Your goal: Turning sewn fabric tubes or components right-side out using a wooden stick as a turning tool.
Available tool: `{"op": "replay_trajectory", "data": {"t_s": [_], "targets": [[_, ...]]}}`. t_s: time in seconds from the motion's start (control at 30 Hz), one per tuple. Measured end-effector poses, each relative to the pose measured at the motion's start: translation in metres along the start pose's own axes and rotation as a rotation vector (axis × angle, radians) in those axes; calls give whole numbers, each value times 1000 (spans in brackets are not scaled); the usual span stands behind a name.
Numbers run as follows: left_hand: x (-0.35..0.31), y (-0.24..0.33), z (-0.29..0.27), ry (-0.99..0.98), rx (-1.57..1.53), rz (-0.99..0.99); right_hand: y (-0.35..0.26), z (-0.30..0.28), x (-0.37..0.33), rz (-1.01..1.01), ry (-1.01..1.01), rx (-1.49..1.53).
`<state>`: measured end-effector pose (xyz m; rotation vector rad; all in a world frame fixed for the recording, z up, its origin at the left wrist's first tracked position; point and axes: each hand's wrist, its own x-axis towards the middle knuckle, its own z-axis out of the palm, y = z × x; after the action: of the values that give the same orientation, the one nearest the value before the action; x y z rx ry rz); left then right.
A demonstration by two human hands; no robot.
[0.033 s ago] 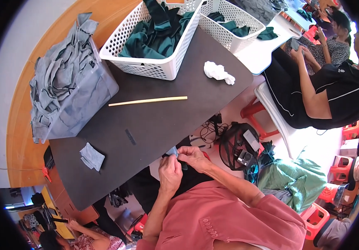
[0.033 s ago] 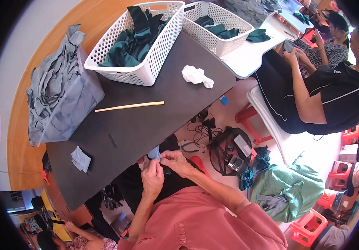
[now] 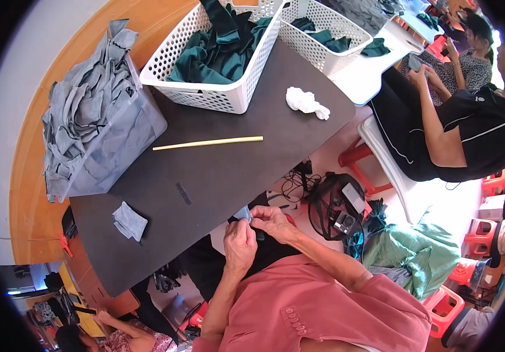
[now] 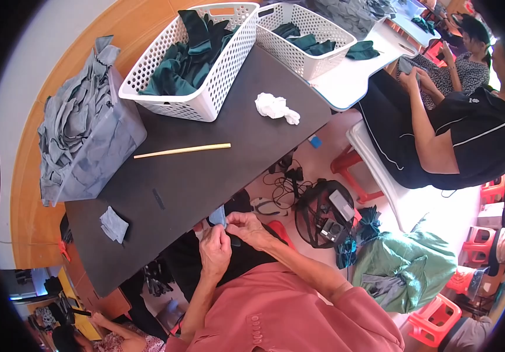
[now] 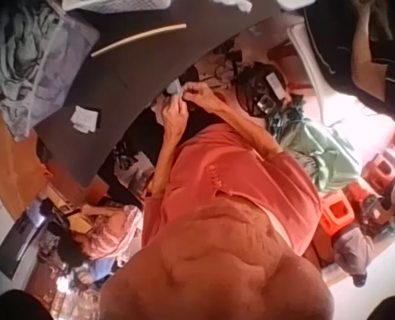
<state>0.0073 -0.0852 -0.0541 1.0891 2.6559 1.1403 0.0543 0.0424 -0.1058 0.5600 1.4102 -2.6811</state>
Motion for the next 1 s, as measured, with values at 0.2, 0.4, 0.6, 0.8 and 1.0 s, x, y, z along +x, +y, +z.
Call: {"op": "replay_trajectory", "data": {"t_s": [0.2,0.4,0.6,0.8,1.0], "targets": [[8,-1,-1,-53,-17,-2,-22,-3,9,-518,-18,-741],[21,10,-4,5,-358,-321,-16,8,22,-385,130,-88],[11,-2,-4,-285,-528,-430,-1,10,19,-380,247,-110],[-1,7,-1,-253,-469,-234,-8,4,21,-244,36,-107],[-10,15,9,-229,-380,-113,-29,-2,26,-557,-1,-679]]}}
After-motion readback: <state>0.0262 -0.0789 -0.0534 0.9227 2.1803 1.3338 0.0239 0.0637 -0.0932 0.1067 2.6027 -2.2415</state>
